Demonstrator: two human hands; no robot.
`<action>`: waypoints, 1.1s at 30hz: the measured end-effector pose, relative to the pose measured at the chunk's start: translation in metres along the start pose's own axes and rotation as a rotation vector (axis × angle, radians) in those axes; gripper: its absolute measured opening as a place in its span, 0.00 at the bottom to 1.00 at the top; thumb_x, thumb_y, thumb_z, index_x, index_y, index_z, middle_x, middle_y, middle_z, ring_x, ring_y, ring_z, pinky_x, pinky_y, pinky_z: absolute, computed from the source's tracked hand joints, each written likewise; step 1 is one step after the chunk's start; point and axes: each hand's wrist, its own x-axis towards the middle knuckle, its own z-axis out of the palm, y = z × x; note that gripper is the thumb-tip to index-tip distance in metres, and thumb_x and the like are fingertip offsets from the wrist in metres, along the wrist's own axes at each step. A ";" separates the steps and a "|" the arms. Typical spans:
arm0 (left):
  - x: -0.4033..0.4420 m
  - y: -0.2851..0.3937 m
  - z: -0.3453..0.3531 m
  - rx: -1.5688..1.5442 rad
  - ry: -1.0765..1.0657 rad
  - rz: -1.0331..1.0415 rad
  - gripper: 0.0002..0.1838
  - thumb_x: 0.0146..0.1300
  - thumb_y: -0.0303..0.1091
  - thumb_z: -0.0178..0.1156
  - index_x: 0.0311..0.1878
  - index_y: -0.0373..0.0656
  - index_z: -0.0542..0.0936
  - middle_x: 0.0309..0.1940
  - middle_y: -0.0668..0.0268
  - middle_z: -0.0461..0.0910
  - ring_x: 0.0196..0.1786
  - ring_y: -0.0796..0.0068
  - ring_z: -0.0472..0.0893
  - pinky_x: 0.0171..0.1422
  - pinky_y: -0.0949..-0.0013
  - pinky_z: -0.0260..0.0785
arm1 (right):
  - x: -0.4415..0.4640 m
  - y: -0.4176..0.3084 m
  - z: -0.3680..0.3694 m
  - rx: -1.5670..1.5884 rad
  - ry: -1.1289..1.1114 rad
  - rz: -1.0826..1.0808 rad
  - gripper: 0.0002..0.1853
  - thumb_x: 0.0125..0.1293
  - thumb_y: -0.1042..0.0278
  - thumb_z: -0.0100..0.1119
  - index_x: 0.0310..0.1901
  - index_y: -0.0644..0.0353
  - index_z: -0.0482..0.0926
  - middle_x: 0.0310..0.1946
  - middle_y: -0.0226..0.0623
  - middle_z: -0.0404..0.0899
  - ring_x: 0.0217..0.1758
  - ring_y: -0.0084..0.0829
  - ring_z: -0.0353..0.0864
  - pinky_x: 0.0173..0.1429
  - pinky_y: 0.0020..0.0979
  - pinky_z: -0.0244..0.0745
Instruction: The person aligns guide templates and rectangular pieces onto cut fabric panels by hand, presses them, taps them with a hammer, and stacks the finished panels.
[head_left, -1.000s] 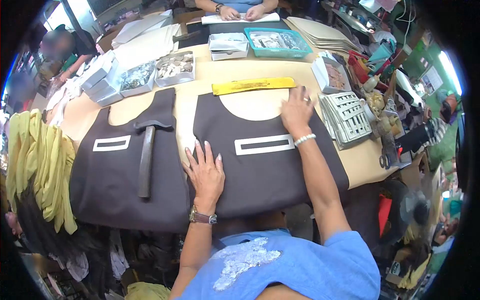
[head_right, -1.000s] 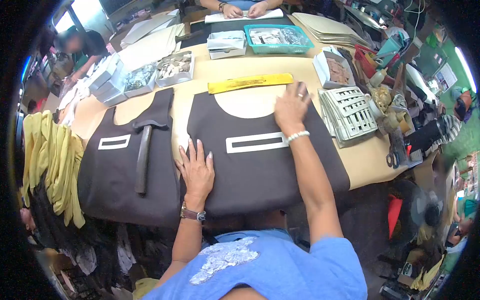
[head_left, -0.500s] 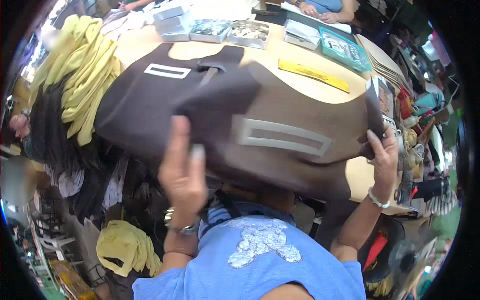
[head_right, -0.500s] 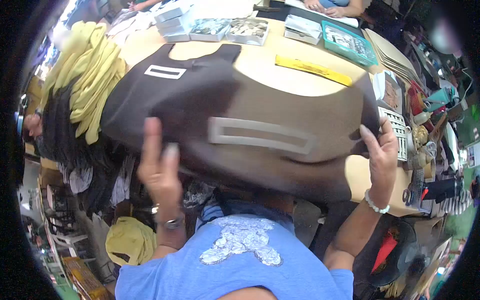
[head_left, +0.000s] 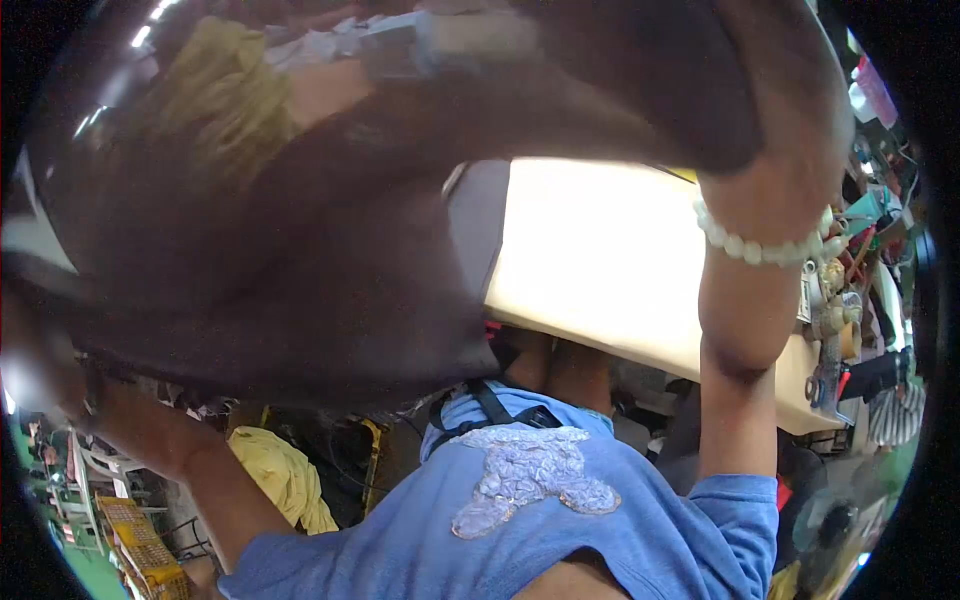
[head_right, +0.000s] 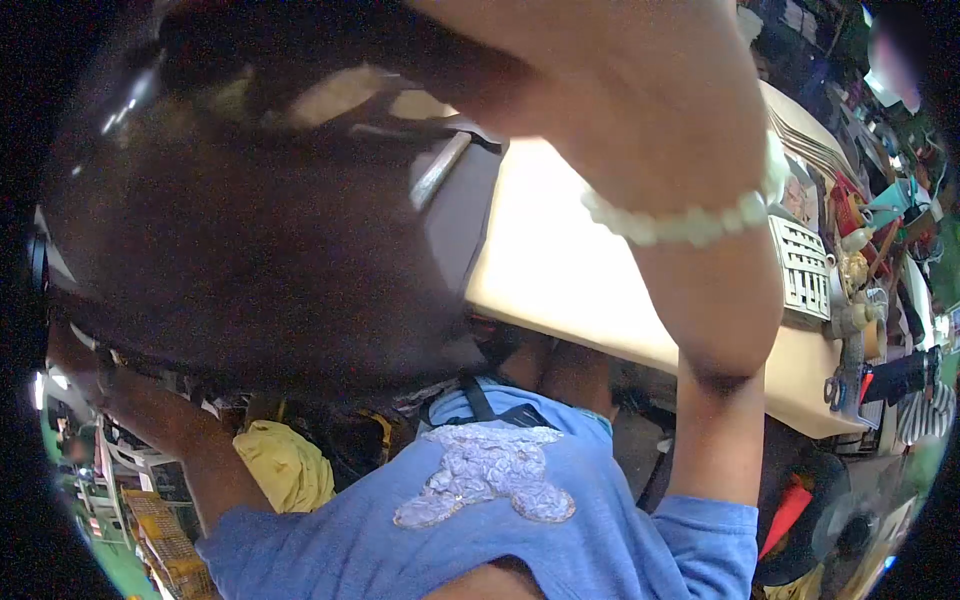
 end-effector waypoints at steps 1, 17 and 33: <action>0.012 -0.012 0.015 0.028 -0.038 0.006 0.23 0.63 0.29 0.48 0.63 0.40 0.68 0.57 0.50 0.71 0.60 0.54 0.70 0.63 0.58 0.60 | 0.012 0.001 0.007 0.115 -0.015 0.024 0.15 0.61 0.70 0.59 0.48 0.67 0.73 0.41 0.40 0.77 0.42 0.27 0.77 0.45 0.25 0.73; -0.081 0.067 0.269 -0.221 -0.337 0.149 0.24 0.63 0.33 0.47 0.63 0.46 0.69 0.54 0.49 0.74 0.53 0.49 0.75 0.55 0.56 0.69 | 0.030 0.187 0.066 0.317 0.321 0.519 0.36 0.54 0.71 0.67 0.61 0.76 0.60 0.47 0.50 0.75 0.42 0.30 0.81 0.43 0.28 0.79; -0.161 0.106 0.386 -0.241 -0.590 0.188 0.27 0.57 0.29 0.49 0.63 0.37 0.67 0.64 0.52 0.66 0.56 0.52 0.72 0.60 0.58 0.66 | 0.010 0.340 0.089 -0.013 0.503 0.566 0.35 0.52 0.76 0.64 0.62 0.70 0.60 0.46 0.62 0.77 0.52 0.45 0.79 0.56 0.36 0.72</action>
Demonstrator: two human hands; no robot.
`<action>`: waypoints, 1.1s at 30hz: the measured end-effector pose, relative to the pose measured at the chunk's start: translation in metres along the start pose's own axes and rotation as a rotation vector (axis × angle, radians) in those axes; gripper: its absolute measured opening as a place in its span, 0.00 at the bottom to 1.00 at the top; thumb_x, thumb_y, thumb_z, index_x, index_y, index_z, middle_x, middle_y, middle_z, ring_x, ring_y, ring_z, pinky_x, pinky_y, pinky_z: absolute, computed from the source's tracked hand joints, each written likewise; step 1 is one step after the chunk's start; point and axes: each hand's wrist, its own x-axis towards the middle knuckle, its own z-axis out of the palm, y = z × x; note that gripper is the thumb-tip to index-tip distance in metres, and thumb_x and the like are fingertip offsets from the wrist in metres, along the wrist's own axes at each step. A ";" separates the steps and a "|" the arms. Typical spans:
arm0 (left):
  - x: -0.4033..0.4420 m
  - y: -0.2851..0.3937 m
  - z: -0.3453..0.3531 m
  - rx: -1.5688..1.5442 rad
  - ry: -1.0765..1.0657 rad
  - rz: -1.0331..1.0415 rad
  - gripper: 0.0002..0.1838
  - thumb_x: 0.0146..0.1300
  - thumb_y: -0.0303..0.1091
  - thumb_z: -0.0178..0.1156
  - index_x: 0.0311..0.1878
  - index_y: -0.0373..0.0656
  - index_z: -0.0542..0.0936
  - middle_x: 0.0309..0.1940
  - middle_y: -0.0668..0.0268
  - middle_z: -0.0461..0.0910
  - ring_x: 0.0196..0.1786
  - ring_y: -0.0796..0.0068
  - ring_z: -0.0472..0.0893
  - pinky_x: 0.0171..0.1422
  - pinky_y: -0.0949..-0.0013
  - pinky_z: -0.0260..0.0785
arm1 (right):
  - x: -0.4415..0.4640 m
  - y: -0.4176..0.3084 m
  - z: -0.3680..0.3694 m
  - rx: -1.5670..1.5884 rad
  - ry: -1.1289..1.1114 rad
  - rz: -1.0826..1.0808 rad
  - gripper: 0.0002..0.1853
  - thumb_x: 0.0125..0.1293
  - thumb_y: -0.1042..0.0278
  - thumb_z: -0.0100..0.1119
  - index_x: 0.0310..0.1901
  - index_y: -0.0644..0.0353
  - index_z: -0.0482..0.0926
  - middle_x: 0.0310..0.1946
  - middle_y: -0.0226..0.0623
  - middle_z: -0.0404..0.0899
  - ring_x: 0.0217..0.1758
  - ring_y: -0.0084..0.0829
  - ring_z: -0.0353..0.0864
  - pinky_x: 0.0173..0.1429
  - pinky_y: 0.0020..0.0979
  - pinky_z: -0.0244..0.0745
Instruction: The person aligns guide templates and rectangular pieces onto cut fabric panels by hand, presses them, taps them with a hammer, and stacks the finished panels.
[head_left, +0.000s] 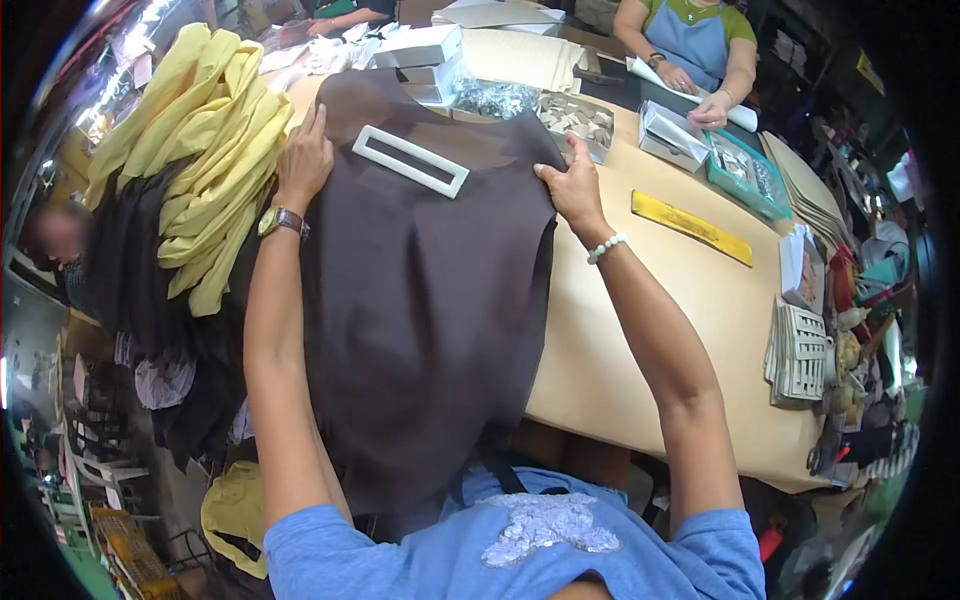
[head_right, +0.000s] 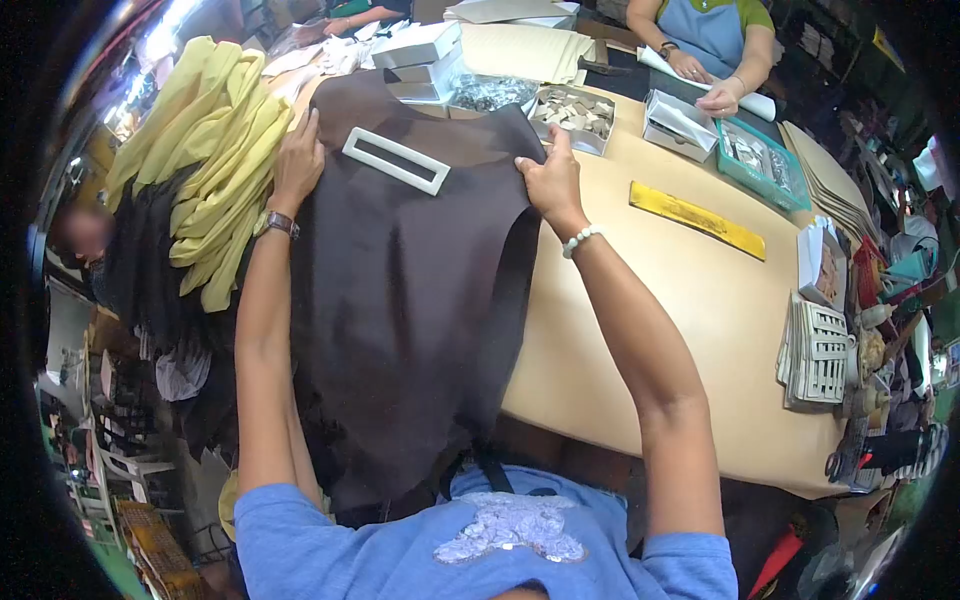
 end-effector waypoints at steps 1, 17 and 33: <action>0.003 -0.003 0.008 0.000 -0.031 -0.013 0.28 0.57 0.29 0.50 0.64 0.39 0.66 0.64 0.53 0.65 0.58 0.52 0.72 0.61 0.55 0.65 | 0.008 0.007 0.003 -0.064 0.016 0.012 0.36 0.52 0.76 0.65 0.62 0.70 0.59 0.46 0.62 0.77 0.52 0.46 0.79 0.56 0.36 0.72; -0.059 -0.018 0.055 -0.011 -0.537 -0.472 0.34 0.67 0.59 0.38 0.70 0.50 0.59 0.71 0.55 0.54 0.71 0.44 0.54 0.69 0.31 0.35 | 0.023 0.035 0.015 -0.192 0.025 0.179 0.43 0.49 0.74 0.68 0.66 0.68 0.55 0.49 0.52 0.76 0.48 0.40 0.79 0.51 0.33 0.75; -0.032 0.109 0.000 -0.257 -0.342 -0.114 0.33 0.66 0.58 0.43 0.64 0.41 0.68 0.66 0.49 0.61 0.70 0.48 0.57 0.68 0.34 0.46 | 0.028 0.047 0.006 -0.306 0.149 0.127 0.38 0.50 0.78 0.64 0.64 0.67 0.59 0.49 0.54 0.76 0.50 0.44 0.79 0.55 0.35 0.73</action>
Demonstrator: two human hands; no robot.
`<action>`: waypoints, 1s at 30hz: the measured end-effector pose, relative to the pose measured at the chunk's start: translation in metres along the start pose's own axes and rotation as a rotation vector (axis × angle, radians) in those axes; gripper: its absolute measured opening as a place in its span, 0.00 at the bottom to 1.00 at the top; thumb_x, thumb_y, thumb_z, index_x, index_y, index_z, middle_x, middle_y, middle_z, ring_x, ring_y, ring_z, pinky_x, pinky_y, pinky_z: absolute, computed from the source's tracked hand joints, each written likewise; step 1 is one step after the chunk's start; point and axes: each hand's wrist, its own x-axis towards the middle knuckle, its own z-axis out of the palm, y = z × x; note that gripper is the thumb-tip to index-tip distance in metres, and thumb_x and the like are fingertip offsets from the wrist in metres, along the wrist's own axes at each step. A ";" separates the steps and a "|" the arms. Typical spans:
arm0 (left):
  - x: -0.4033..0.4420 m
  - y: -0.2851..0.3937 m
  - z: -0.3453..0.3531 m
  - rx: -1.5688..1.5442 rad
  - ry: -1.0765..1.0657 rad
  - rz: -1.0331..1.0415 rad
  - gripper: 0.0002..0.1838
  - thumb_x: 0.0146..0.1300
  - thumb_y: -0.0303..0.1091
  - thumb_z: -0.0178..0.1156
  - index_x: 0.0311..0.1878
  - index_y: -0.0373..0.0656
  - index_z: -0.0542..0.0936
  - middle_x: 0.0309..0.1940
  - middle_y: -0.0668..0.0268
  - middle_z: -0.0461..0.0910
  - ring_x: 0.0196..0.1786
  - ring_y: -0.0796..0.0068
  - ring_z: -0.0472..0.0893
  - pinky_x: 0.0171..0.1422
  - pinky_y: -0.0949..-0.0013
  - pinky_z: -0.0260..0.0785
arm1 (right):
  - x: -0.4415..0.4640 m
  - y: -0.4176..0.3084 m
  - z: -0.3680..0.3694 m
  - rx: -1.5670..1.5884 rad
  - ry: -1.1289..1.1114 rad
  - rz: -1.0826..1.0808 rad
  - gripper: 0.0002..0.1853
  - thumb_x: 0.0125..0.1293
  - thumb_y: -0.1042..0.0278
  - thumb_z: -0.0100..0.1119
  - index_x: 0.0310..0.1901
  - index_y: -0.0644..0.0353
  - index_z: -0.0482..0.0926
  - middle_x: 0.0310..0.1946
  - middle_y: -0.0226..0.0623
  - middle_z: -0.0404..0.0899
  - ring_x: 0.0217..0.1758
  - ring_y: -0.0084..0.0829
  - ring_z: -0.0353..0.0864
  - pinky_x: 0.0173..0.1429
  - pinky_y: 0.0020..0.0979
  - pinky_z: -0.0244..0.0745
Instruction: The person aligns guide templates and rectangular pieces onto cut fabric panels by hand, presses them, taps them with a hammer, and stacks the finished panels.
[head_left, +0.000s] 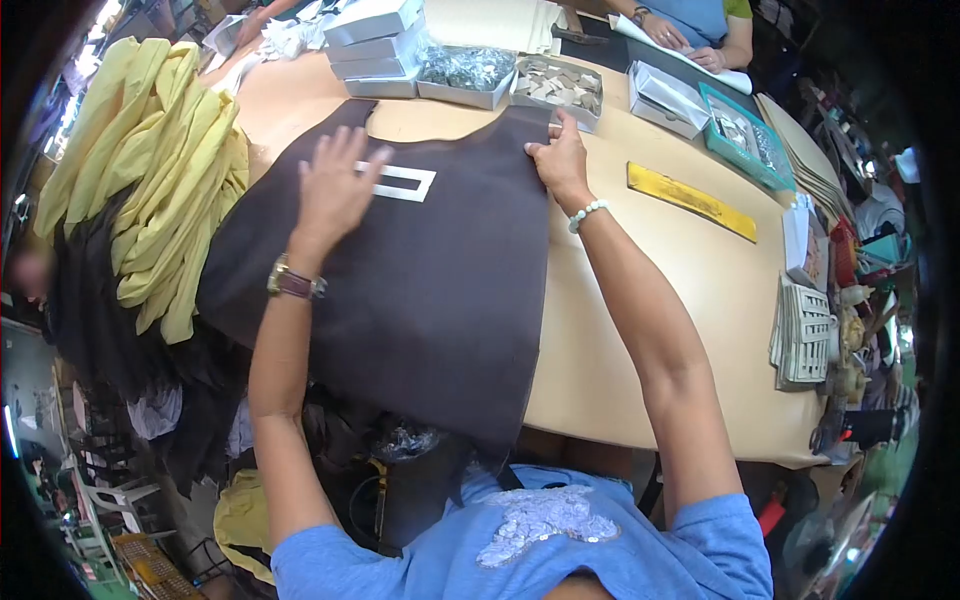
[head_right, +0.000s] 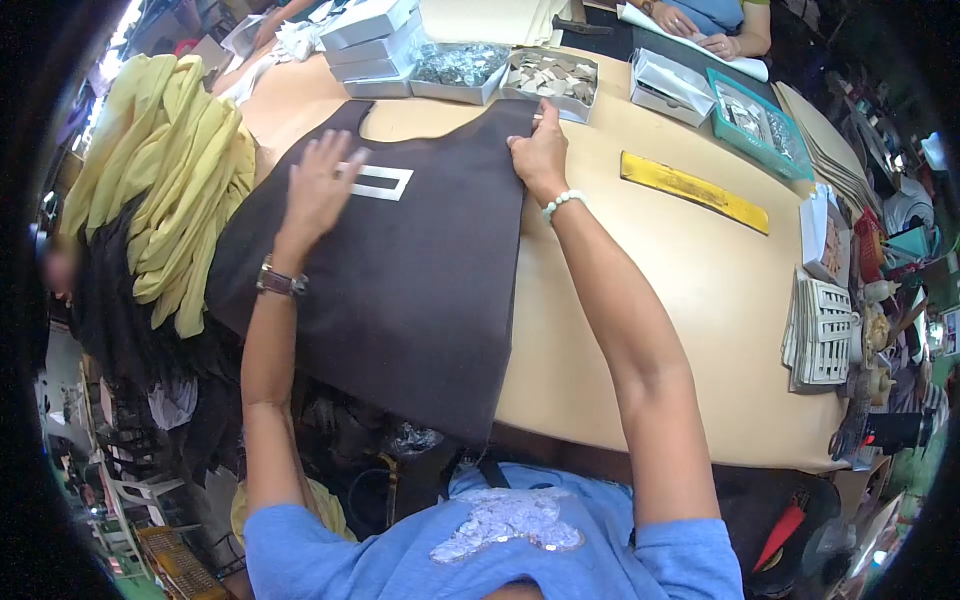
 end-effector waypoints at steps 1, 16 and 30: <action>-0.005 0.011 0.006 0.031 -0.042 0.020 0.33 0.66 0.59 0.43 0.65 0.43 0.67 0.67 0.50 0.59 0.71 0.48 0.55 0.68 0.35 0.44 | -0.001 -0.004 -0.001 0.022 -0.011 0.005 0.37 0.51 0.78 0.64 0.64 0.67 0.59 0.49 0.53 0.77 0.49 0.43 0.80 0.54 0.35 0.73; -0.014 0.013 0.038 0.029 -0.120 0.064 0.38 0.61 0.65 0.46 0.64 0.44 0.69 0.67 0.53 0.61 0.71 0.50 0.55 0.69 0.34 0.37 | -0.089 -0.001 -0.051 -0.167 -0.211 -0.458 0.32 0.52 0.73 0.62 0.61 0.56 0.67 0.37 0.41 0.82 0.40 0.37 0.81 0.43 0.34 0.77; -0.014 0.016 0.039 0.067 -0.088 0.054 0.40 0.57 0.69 0.48 0.62 0.45 0.72 0.65 0.54 0.65 0.70 0.51 0.58 0.70 0.35 0.38 | -0.084 0.026 -0.137 -0.121 0.087 -0.355 0.27 0.58 0.78 0.60 0.61 0.58 0.69 0.35 0.38 0.85 0.37 0.26 0.84 0.44 0.27 0.77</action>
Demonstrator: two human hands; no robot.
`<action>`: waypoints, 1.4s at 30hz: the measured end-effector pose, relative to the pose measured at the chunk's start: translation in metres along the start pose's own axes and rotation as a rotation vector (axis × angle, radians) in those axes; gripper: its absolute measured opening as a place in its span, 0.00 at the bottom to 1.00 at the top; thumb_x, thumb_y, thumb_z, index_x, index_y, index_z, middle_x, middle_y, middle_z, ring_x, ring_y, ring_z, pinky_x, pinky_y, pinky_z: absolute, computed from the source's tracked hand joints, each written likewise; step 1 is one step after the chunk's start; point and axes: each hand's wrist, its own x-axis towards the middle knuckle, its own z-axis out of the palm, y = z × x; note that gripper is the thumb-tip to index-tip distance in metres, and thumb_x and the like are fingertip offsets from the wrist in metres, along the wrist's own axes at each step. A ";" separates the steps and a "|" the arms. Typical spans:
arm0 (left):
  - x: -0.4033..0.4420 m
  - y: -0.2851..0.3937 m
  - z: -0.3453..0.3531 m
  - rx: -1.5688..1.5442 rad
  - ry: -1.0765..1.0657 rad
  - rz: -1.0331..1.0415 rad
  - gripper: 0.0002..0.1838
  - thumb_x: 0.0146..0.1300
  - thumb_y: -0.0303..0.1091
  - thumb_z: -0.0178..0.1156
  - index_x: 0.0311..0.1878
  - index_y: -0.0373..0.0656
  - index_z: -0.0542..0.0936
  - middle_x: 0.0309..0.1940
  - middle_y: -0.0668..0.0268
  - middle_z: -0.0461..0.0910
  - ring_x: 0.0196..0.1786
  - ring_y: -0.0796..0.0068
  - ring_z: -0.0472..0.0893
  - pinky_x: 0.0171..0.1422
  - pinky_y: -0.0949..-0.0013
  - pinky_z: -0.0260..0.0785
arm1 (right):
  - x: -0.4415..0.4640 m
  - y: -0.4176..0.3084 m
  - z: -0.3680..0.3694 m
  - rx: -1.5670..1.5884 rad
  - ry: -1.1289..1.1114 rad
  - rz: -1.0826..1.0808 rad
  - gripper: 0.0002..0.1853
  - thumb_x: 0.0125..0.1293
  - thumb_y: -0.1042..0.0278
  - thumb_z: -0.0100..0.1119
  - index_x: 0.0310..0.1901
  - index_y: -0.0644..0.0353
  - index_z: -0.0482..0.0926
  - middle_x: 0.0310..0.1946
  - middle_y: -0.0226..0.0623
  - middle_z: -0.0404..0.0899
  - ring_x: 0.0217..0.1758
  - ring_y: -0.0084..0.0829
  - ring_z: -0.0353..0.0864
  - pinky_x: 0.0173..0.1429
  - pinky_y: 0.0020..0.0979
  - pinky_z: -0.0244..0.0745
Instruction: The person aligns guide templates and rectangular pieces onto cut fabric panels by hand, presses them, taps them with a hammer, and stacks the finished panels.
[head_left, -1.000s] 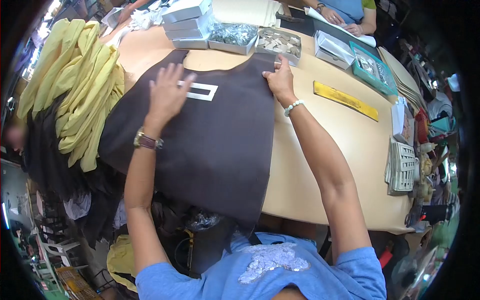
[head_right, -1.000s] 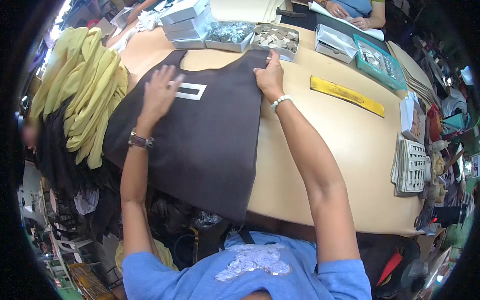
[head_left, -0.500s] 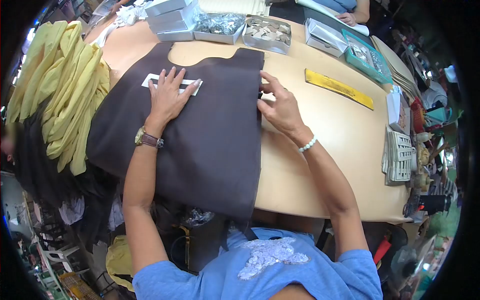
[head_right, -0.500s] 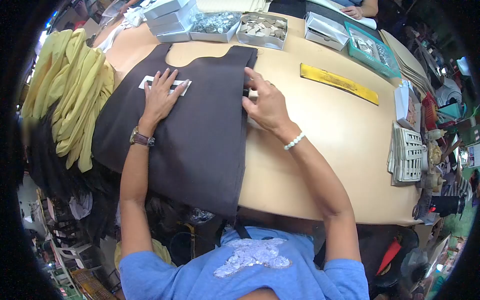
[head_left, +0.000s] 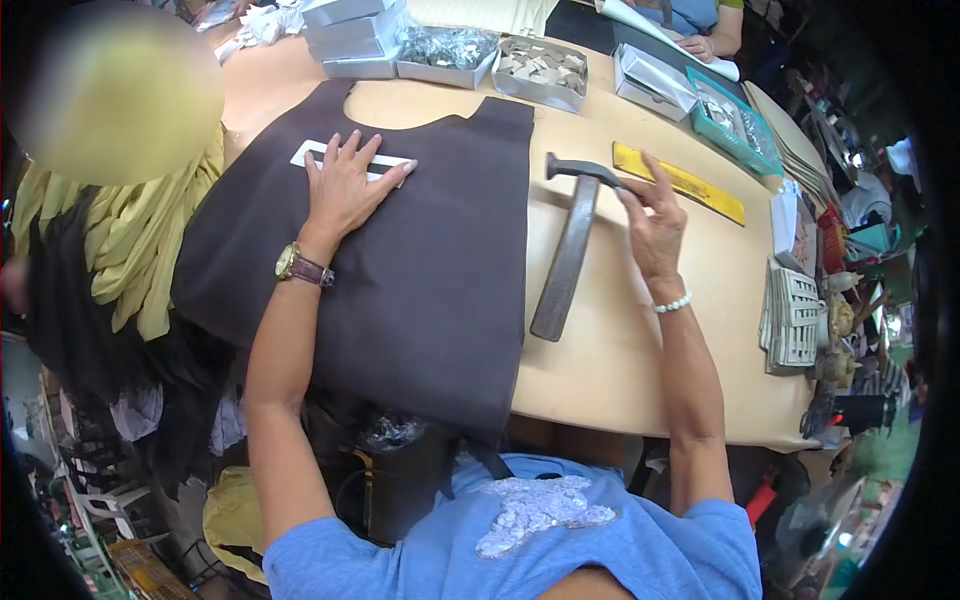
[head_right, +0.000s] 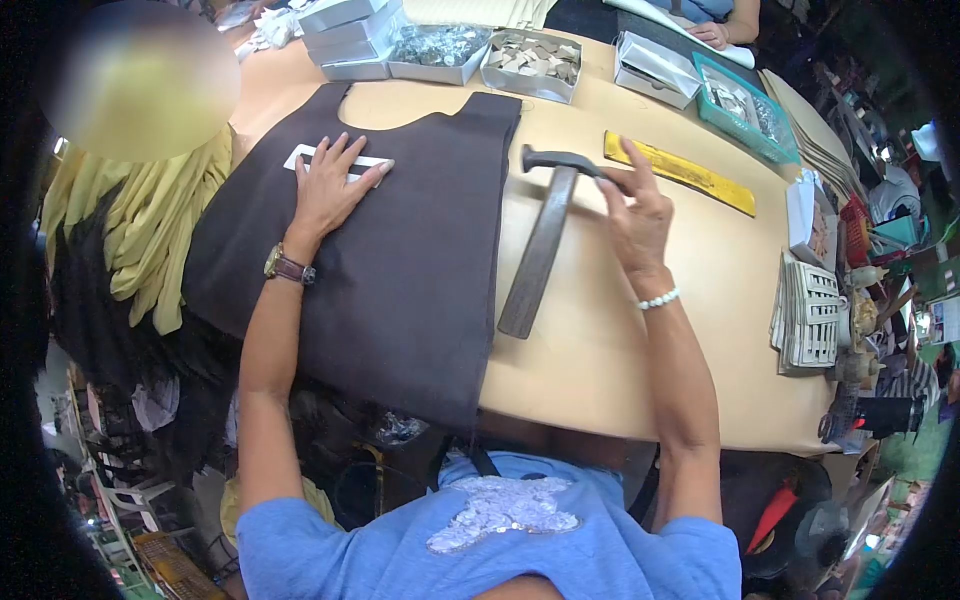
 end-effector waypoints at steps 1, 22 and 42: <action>0.000 0.000 0.000 -0.004 -0.001 -0.003 0.41 0.57 0.69 0.48 0.62 0.45 0.72 0.65 0.54 0.65 0.70 0.51 0.57 0.70 0.35 0.38 | 0.000 0.002 -0.007 -0.006 0.027 -0.004 0.27 0.58 0.78 0.60 0.61 0.58 0.69 0.35 0.38 0.85 0.37 0.25 0.84 0.44 0.26 0.77; 0.001 -0.009 0.006 0.018 0.001 0.020 0.26 0.69 0.50 0.41 0.62 0.45 0.71 0.66 0.58 0.65 0.70 0.53 0.59 0.69 0.35 0.41 | -0.057 -0.057 0.065 -0.243 -0.222 -0.132 0.34 0.55 0.64 0.64 0.63 0.62 0.64 0.61 0.49 0.64 0.66 0.51 0.59 0.68 0.47 0.55; 0.049 -0.105 0.052 0.116 -0.167 0.288 0.25 0.73 0.45 0.34 0.68 0.46 0.63 0.70 0.62 0.58 0.73 0.58 0.52 0.76 0.60 0.39 | -0.378 0.113 -0.297 -1.135 0.488 0.967 0.30 0.71 0.51 0.41 0.67 0.62 0.59 0.69 0.47 0.56 0.72 0.49 0.53 0.70 0.55 0.48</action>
